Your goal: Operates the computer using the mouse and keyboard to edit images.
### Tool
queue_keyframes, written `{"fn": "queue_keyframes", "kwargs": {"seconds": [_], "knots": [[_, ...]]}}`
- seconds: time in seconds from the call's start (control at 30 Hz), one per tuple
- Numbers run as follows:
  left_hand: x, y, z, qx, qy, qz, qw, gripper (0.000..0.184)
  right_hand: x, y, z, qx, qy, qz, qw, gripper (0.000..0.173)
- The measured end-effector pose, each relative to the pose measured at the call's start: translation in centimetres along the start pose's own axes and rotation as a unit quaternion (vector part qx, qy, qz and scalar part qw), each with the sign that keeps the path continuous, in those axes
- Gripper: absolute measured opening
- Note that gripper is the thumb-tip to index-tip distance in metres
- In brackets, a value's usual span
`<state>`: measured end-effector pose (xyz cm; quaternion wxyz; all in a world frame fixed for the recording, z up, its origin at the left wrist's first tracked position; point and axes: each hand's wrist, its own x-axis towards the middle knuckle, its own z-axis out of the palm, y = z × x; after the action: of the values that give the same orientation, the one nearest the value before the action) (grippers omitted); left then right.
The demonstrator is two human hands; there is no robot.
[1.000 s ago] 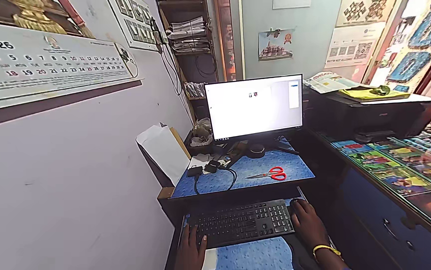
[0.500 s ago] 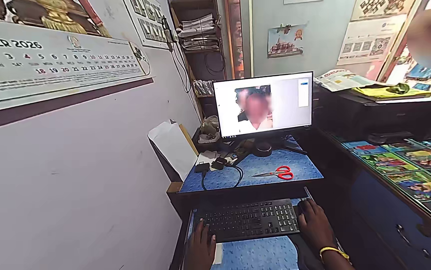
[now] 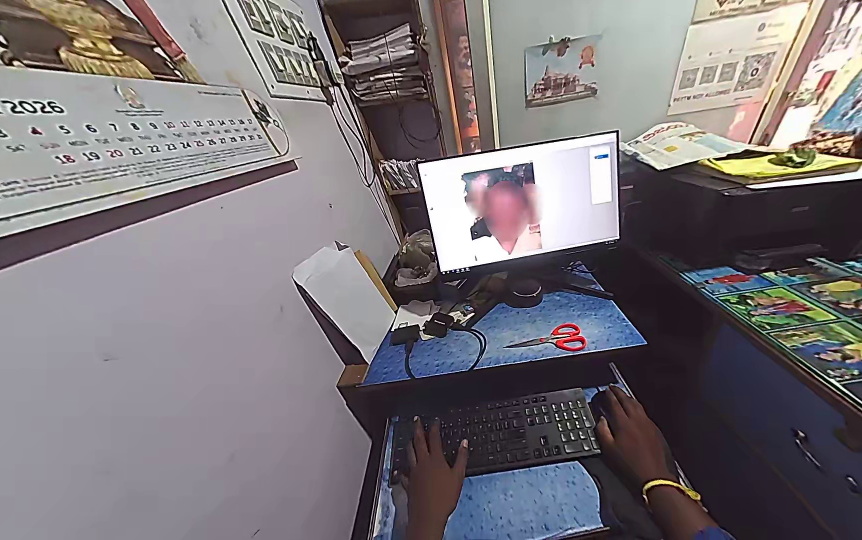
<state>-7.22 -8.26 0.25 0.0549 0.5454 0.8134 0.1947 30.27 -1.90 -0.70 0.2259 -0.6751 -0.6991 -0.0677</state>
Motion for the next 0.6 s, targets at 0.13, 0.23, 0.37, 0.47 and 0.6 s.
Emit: {"fn": "queue_keyframes", "kwargs": {"seconds": [0.13, 0.23, 0.37, 0.47, 0.6], "knots": [[0.9, 1.8, 0.4, 0.029, -0.045, -0.051, 0.997, 0.108, 0.0, 0.0, -0.1, 0.001, -0.011, 0.002, 1.000, 0.059], [1.0, 2.1, 1.0, 0.045, -0.042, -0.061, 0.996, 0.115, 0.2, 0.0, -0.3, 0.001, -0.022, -0.002, 1.000, 0.058], [1.0, 2.2, 1.1, 0.052, -0.042, -0.067, 0.996, 0.116, 0.3, -0.1, -0.4, 0.012, -0.026, 0.011, 1.000, 0.053], [1.2, 2.6, 0.9, 0.051, -0.053, -0.073, 0.995, 0.118, 0.4, 0.1, -0.1, 0.008, -0.012, 0.021, 1.000, 0.049], [1.3, 2.7, 0.8, 0.047, -0.064, -0.083, 0.993, 0.115, 0.4, 0.3, 0.2, 0.006, -0.009, 0.021, 1.000, 0.047]]}}
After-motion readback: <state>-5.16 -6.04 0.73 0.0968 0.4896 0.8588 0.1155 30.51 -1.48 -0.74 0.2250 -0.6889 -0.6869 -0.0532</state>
